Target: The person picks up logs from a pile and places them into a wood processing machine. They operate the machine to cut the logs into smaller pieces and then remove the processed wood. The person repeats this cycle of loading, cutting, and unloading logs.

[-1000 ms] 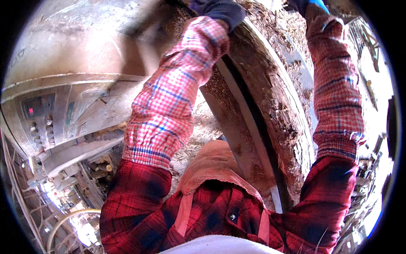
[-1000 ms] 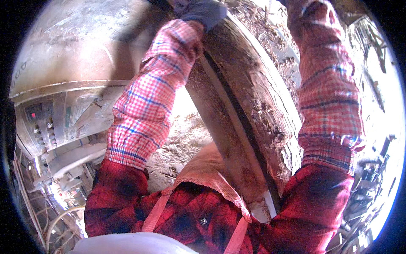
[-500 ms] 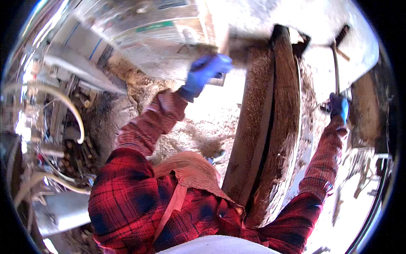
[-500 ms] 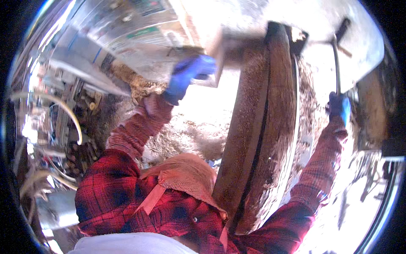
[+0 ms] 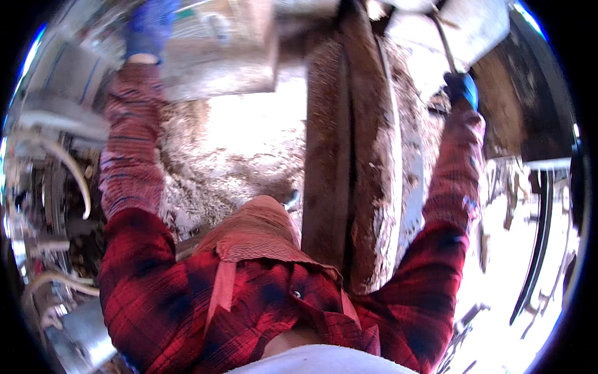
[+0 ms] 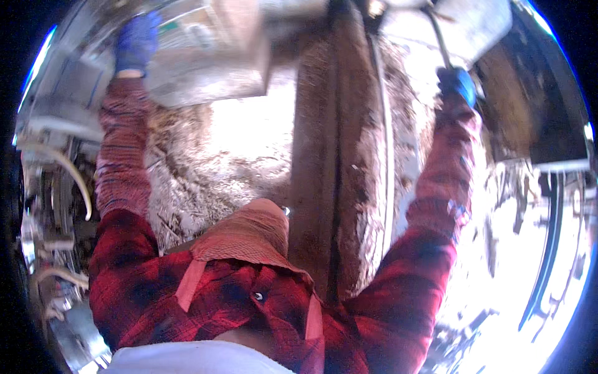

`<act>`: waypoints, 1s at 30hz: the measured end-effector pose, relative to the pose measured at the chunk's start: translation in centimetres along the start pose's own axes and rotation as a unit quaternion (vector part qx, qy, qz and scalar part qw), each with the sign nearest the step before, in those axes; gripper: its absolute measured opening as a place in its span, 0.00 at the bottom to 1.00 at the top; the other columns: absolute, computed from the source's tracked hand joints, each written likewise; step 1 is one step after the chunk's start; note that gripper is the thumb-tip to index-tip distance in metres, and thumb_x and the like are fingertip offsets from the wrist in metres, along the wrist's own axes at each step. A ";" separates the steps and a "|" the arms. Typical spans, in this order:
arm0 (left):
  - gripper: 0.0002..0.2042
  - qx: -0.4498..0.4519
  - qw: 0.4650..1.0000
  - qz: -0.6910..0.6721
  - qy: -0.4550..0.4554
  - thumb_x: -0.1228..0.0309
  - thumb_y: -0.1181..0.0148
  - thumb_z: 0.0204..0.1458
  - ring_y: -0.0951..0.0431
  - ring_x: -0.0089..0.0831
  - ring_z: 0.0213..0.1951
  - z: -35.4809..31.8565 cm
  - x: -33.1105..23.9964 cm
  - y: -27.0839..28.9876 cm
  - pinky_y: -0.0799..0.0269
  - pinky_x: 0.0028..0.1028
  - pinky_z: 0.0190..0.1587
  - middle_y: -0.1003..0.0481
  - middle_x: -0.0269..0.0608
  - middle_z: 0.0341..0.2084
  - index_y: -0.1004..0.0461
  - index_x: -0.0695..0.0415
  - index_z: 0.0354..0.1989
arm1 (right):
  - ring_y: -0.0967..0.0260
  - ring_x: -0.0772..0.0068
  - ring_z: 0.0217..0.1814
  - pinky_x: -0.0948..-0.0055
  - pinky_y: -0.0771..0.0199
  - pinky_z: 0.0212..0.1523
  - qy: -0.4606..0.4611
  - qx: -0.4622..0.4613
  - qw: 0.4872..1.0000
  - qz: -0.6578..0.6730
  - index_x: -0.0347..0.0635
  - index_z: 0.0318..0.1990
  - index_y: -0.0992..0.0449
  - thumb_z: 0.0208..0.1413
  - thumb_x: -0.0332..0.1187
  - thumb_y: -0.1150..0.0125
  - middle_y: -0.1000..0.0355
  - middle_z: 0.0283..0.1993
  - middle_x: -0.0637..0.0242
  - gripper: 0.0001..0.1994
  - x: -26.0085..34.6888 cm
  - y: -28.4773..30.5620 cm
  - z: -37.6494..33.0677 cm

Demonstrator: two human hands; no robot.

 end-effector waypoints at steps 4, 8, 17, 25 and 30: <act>0.11 0.059 0.990 0.120 -0.042 0.68 0.50 0.54 0.26 0.42 0.39 0.0 0.6 -1.4 0.29 0.38 0.43 0.25 0.43 0.38 0.25 0.50 0.43 | 0.24 0.71 0.28 0.67 0.26 0.33 0.127 -0.037 0.990 -0.048 0.41 0.35 0.20 0.48 0.47 0.42 0.22 0.26 0.65 0.18 0.1 -0.8 -0.9; 0.15 0.119 0.969 0.206 -0.068 0.68 0.50 0.53 0.32 0.46 0.51 -3.0 5.0 -5.4 0.38 0.41 0.54 0.31 0.49 0.50 0.29 0.53 0.49 | 0.24 0.66 0.31 0.63 0.27 0.36 0.004 -0.070 0.993 -0.098 0.43 0.31 0.20 0.46 0.49 0.46 0.23 0.25 0.64 0.19 0.0 -2.2 -0.5; 0.18 0.118 0.793 0.585 -0.123 0.71 0.56 0.55 0.49 0.62 0.64 -4.3 5.2 -6.9 0.58 0.51 0.66 0.44 0.67 0.59 0.39 0.66 0.52 | 0.27 0.47 0.44 0.55 0.29 0.46 -0.018 -0.007 0.998 -0.055 0.43 0.37 0.20 0.43 0.50 0.49 0.25 0.38 0.48 0.22 0.1 -2.8 -0.4; 0.18 0.164 0.943 0.286 -0.042 0.70 0.58 0.56 0.49 0.64 0.63 -3.6 6.3 -7.2 0.58 0.53 0.66 0.45 0.68 0.59 0.40 0.67 0.52 | 0.27 0.46 0.47 0.55 0.29 0.49 -0.020 -0.007 0.997 -0.071 0.44 0.40 0.21 0.43 0.50 0.49 0.25 0.41 0.48 0.23 -0.4 -3.3 0.7; 0.18 0.254 0.781 0.561 -0.103 0.69 0.59 0.57 0.49 0.65 0.63 -3.9 7.0 -9.0 0.58 0.53 0.66 0.46 0.69 0.59 0.40 0.67 0.52 | 0.24 0.59 0.33 0.60 0.27 0.36 0.005 -0.069 0.993 -0.099 0.44 0.31 0.20 0.46 0.50 0.48 0.23 0.28 0.59 0.19 0.2 -3.8 1.2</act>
Point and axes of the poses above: each hand's wrist, its own z-axis towards the middle knuckle, its own y-axis out of the back of the hand, x = y × z, the point moved 7 cm from there along z, towards the middle knuckle
